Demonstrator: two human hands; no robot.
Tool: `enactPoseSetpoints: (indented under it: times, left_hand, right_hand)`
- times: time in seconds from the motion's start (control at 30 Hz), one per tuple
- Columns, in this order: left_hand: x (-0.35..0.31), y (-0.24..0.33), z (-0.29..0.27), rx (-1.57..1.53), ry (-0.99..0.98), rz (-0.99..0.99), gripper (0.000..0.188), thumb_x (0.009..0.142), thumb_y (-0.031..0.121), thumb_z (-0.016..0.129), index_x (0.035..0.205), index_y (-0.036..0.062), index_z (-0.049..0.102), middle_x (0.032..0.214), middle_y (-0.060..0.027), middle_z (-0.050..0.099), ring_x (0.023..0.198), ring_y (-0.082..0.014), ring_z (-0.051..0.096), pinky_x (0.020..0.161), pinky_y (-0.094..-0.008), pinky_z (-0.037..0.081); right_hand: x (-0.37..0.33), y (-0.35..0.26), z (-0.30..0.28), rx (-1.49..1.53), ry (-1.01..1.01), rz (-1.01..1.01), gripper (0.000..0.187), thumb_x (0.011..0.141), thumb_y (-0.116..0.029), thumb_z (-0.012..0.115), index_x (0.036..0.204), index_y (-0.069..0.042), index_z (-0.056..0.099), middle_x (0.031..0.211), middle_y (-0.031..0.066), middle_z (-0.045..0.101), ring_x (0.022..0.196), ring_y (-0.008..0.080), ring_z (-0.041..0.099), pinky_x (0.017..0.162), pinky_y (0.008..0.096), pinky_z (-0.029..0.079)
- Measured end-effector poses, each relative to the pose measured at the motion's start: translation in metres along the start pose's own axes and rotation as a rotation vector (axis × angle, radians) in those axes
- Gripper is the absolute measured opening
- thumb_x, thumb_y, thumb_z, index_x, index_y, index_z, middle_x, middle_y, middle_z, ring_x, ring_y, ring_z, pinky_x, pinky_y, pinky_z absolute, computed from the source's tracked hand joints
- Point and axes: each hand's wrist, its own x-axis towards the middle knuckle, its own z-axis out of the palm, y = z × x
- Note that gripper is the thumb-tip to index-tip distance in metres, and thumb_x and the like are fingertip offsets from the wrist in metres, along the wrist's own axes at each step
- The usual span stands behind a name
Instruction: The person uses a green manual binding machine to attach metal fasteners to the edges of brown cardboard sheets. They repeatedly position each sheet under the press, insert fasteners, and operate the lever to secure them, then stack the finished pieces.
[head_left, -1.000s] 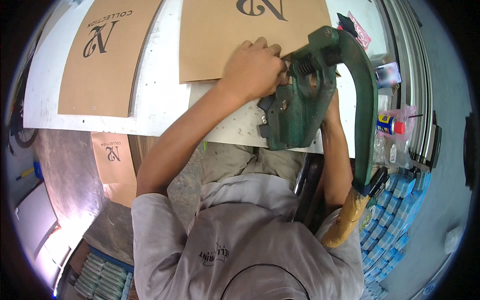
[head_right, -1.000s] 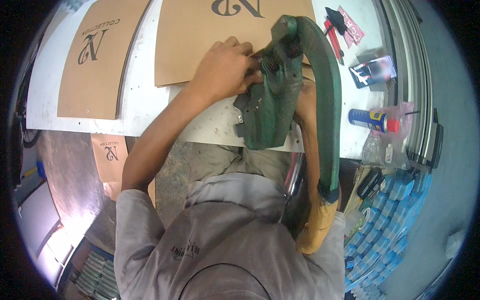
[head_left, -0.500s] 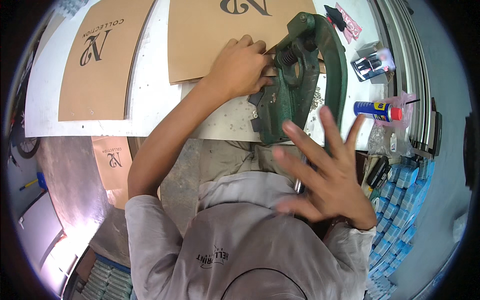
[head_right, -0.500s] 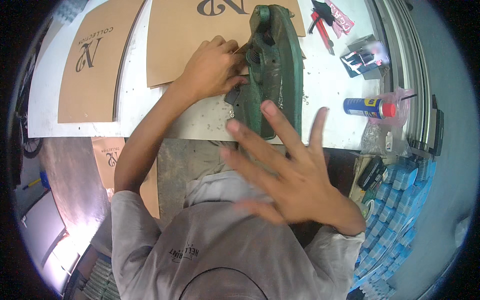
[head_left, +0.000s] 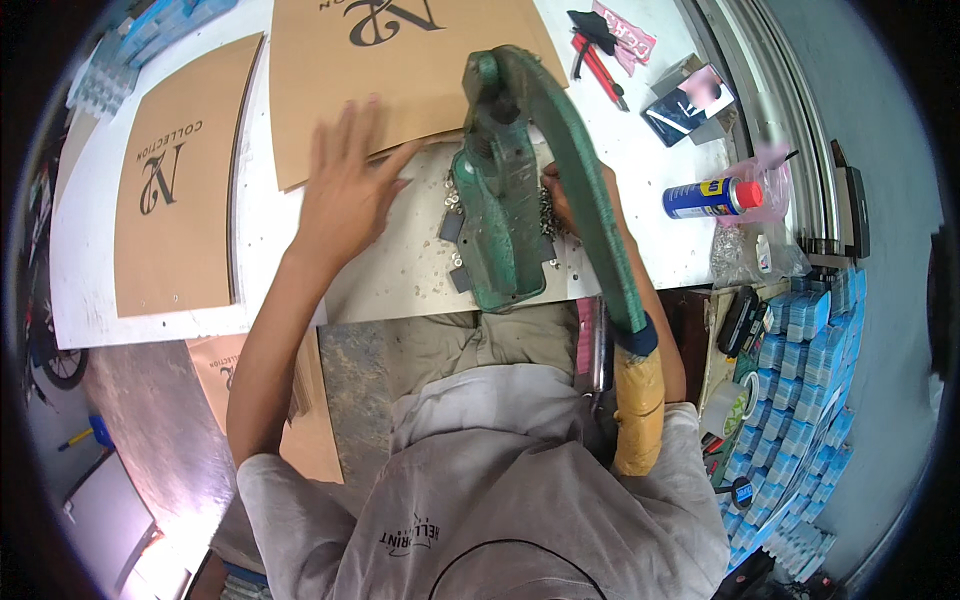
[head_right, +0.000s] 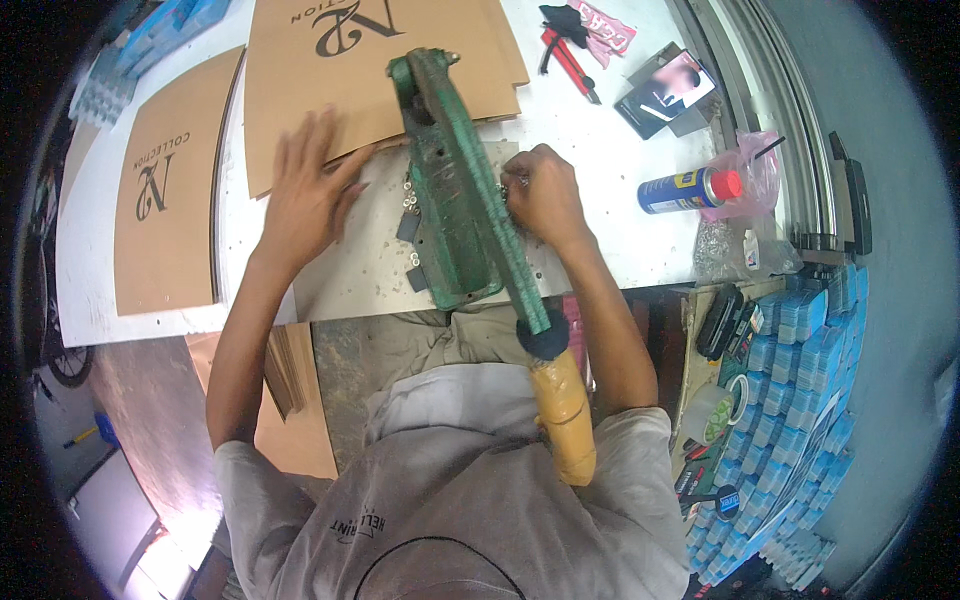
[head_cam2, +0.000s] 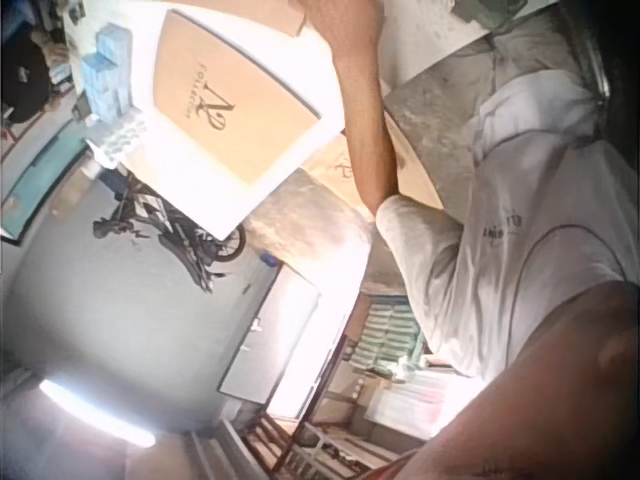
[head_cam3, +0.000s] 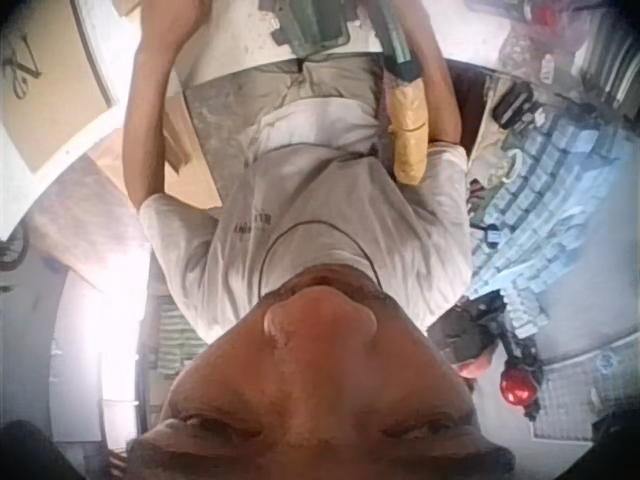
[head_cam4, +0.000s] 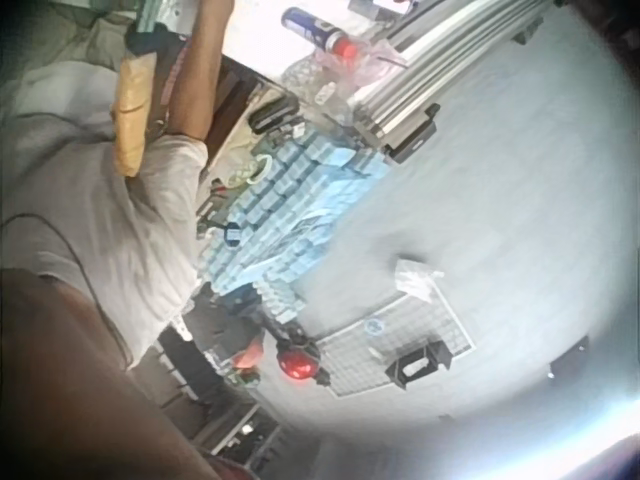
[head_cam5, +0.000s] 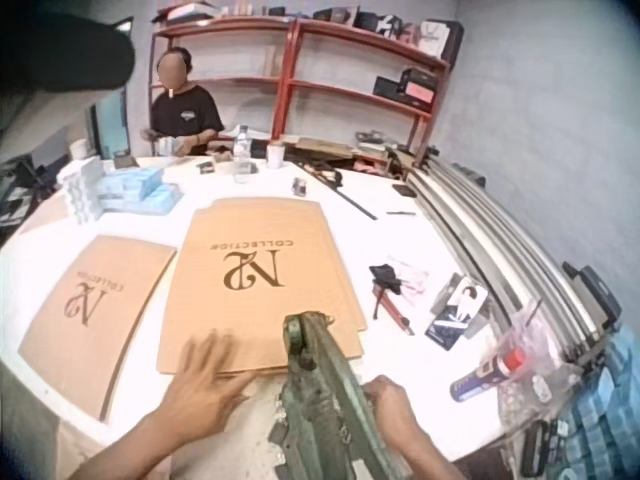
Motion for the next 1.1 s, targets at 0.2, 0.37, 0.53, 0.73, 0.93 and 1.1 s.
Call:
enactPoseSetpoints:
  times: [0.2, 0.37, 0.53, 0.73, 0.93, 1.1]
  left_hand:
    - [0.010, -0.023, 0.010, 0.077, -0.111, -0.003, 0.064, 0.089, 0.007, 0.063, 0.148, 0.0294, 0.056, 0.153, -0.0153, 0.051, 0.136, -0.0414, 0.050, 0.117, -0.0530, 0.037]
    - [0.034, -0.018, 0.024, 0.002, 0.027, 0.071, 0.052, 0.087, 0.006, 0.060, 0.135, 0.0246, 0.066, 0.139, -0.0128, 0.063, 0.116, -0.0331, 0.065, 0.090, -0.0398, 0.058]
    - [0.039, -0.014, 0.022, -0.041, 0.019, -0.006, 0.044, 0.079, 0.001, 0.066, 0.119, 0.0155, 0.075, 0.138, -0.0061, 0.066, 0.109, -0.0227, 0.067, 0.083, -0.0356, 0.060]
    - [0.047, 0.007, 0.020, -0.210, -0.016, -0.085, 0.040, 0.077, 0.001, 0.067, 0.115, 0.0113, 0.075, 0.129, -0.0057, 0.071, 0.107, -0.0245, 0.067, 0.084, -0.0371, 0.059]
    - [0.049, 0.031, 0.018, -0.411, -0.028, -0.110, 0.033, 0.078, 0.007, 0.073, 0.111, 0.0048, 0.075, 0.122, -0.0078, 0.070, 0.105, -0.0292, 0.066, 0.088, -0.0399, 0.058]
    - [0.038, 0.048, 0.023, -0.490, 0.056, -0.138, 0.027, 0.081, 0.014, 0.079, 0.106, 0.0040, 0.077, 0.119, -0.0085, 0.068, 0.108, -0.0303, 0.062, 0.093, -0.0406, 0.054]
  right_hand:
    - [0.012, -0.017, -0.010, 0.089, 0.052, -0.087, 0.013, 0.083, 0.001, 0.067, 0.096, 0.000, 0.071, 0.094, 0.0203, 0.066, 0.088, 0.0341, 0.067, 0.082, 0.0410, 0.054]
    - [0.026, -0.030, 0.013, 0.431, -0.222, 0.017, 0.034, 0.092, -0.007, 0.069, 0.124, 0.002, 0.061, 0.117, 0.0121, 0.065, 0.102, 0.0152, 0.063, 0.086, 0.0332, 0.053]
    - [0.022, -0.017, 0.044, 0.629, -0.150, 0.018, 0.049, 0.096, -0.011, 0.071, 0.141, -0.001, 0.053, 0.127, 0.0107, 0.065, 0.108, 0.0189, 0.067, 0.095, 0.0348, 0.058]
    - [0.029, -0.054, 0.009, 0.834, -0.105, 0.387, 0.021, 0.096, -0.019, 0.070, 0.109, -0.002, 0.068, 0.093, 0.0046, 0.068, 0.081, 0.0131, 0.065, 0.068, 0.0274, 0.052]
    - [0.027, -0.077, 0.008, 1.044, 0.013, 0.473, 0.020, 0.098, -0.019, 0.064, 0.087, -0.004, 0.070, 0.071, 0.0001, 0.060, 0.063, 0.0097, 0.057, 0.054, 0.0266, 0.044]
    - [0.019, -0.087, 0.003, 0.947, -0.018, 0.514, 0.013, 0.096, -0.015, 0.066, 0.090, -0.004, 0.071, 0.071, 0.0004, 0.059, 0.061, 0.0091, 0.055, 0.052, 0.0261, 0.040]
